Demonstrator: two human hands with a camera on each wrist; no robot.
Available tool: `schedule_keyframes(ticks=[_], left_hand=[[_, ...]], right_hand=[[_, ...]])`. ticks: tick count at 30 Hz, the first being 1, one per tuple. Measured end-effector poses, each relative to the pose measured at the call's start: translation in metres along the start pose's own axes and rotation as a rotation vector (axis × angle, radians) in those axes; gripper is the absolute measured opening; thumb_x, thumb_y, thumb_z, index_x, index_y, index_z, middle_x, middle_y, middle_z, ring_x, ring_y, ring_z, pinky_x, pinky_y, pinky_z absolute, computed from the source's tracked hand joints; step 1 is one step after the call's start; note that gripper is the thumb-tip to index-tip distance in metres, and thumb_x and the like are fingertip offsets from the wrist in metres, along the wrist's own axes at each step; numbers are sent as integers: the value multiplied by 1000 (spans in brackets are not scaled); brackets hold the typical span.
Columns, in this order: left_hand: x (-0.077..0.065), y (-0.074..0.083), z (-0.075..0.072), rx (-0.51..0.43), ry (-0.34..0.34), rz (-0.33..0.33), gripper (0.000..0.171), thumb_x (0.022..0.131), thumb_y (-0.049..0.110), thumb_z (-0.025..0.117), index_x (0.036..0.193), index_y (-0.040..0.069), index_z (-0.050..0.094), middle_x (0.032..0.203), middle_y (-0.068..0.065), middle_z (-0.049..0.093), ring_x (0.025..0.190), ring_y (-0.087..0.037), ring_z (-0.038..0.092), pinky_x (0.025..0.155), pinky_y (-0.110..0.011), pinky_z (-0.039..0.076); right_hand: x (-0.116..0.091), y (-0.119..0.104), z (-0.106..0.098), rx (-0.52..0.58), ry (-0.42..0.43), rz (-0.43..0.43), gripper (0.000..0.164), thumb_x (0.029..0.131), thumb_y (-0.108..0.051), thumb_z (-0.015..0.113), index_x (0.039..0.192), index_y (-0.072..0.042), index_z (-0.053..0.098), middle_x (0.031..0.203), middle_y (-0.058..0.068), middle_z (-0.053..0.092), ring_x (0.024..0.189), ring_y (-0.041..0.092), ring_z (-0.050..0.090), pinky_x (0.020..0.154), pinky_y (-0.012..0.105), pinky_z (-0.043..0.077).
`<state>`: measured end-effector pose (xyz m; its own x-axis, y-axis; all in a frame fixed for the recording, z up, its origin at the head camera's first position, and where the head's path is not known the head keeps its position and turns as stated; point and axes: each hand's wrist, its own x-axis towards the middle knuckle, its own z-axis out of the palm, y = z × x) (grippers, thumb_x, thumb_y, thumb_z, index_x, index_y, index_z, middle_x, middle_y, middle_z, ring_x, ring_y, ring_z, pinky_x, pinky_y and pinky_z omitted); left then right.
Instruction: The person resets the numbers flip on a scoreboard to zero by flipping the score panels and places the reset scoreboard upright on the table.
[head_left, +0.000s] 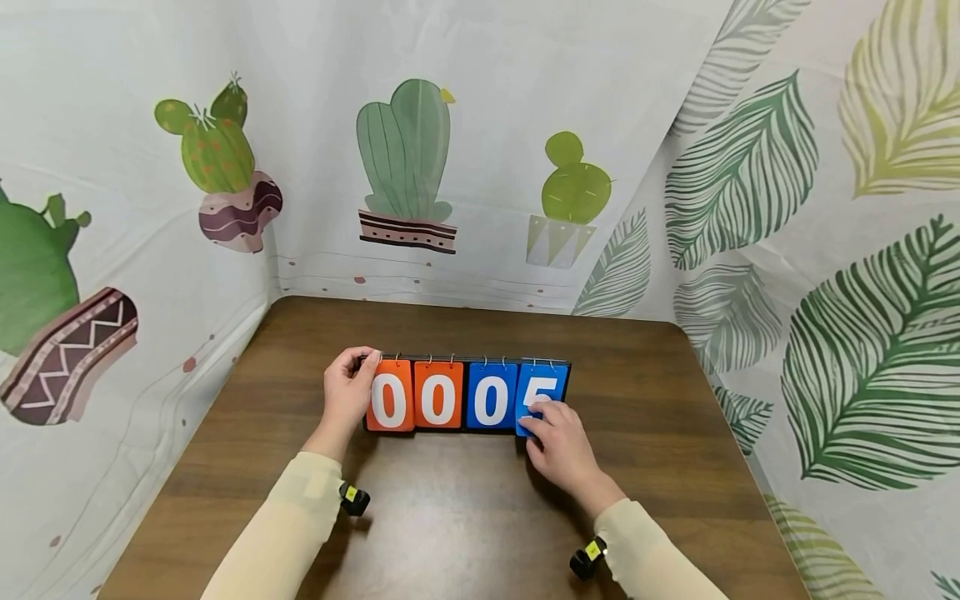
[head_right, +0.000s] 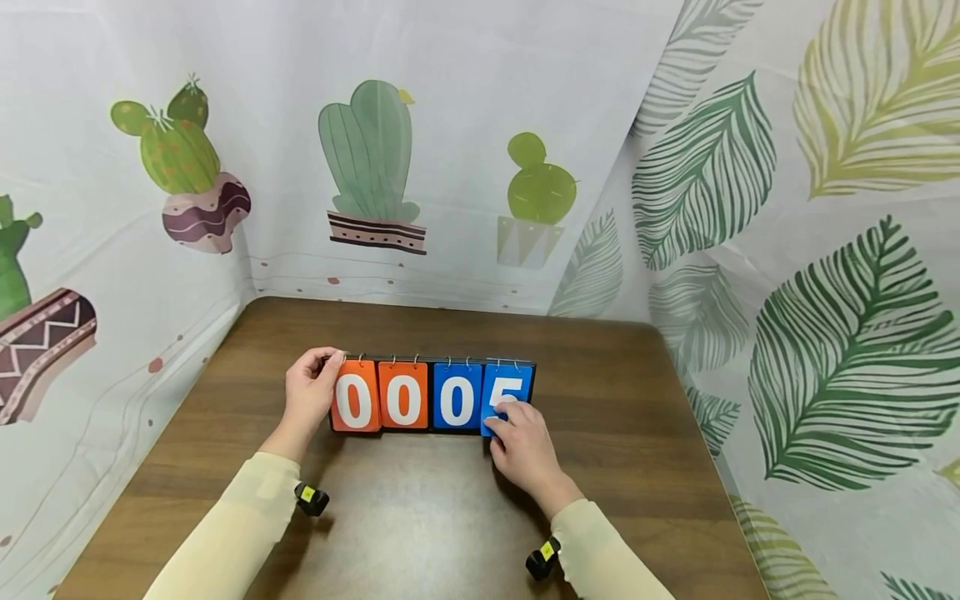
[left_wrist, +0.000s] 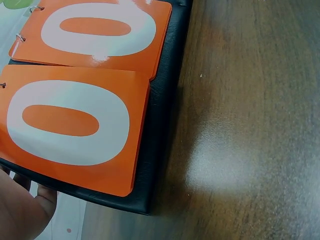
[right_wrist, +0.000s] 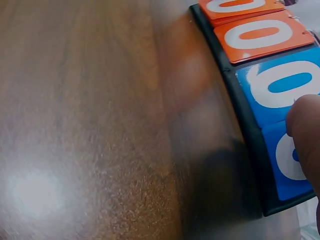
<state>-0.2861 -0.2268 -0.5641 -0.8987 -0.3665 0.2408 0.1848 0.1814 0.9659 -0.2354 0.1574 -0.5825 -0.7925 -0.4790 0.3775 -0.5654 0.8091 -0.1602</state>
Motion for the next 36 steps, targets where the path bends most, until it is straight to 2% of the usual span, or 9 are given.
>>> schedule_keyframes(ticks=[8,16,21,26,31,34,36], left_hand=[[1,2,0,10,-5,-21,24,98,27,72,108,5,72,87,9,63,84,-9,56,73,-15,48],[-2,18,0,30,-17,-57,24,99,17,68,111,-3,70,87,6,62,83,-7,55,72,-14,47],[0,8,0,28,-5,-56,24,99,23,70,110,2,71,88,8,62,85,-7,55,73,-14,47],[2,0,0,19,3,-18,23,98,28,72,106,6,72,87,9,64,85,-9,56,73,-16,48],[2,-2,0,11,3,11,24,97,30,73,105,7,72,87,10,65,84,-10,58,73,-16,49],[2,-1,0,14,1,9,25,97,29,73,106,6,72,88,11,66,85,-10,58,74,-16,49],[1,-1,0,13,-1,3,24,97,28,72,106,6,72,88,12,66,85,-9,58,74,-15,49]], right_hand=[[4,0,6,-38,16,-15,32,85,-23,82,116,-20,77,124,4,65,121,27,56,102,53,49],[7,2,11,-102,21,-27,33,84,-27,82,115,-20,74,120,4,64,116,26,55,97,49,50],[8,3,15,-148,12,-3,36,82,-29,83,115,-20,70,117,4,64,109,26,55,92,46,49],[8,4,18,-149,9,7,36,83,-36,83,113,-20,71,115,4,63,107,25,54,90,45,49],[9,7,12,-43,53,21,28,86,-39,80,105,-19,76,112,2,66,104,24,59,88,46,51],[15,12,-1,122,107,46,17,89,-33,79,97,-19,75,107,-1,68,101,21,63,86,44,55],[23,19,-12,285,175,57,9,90,-24,79,90,-17,74,101,0,70,96,18,65,83,39,57]])
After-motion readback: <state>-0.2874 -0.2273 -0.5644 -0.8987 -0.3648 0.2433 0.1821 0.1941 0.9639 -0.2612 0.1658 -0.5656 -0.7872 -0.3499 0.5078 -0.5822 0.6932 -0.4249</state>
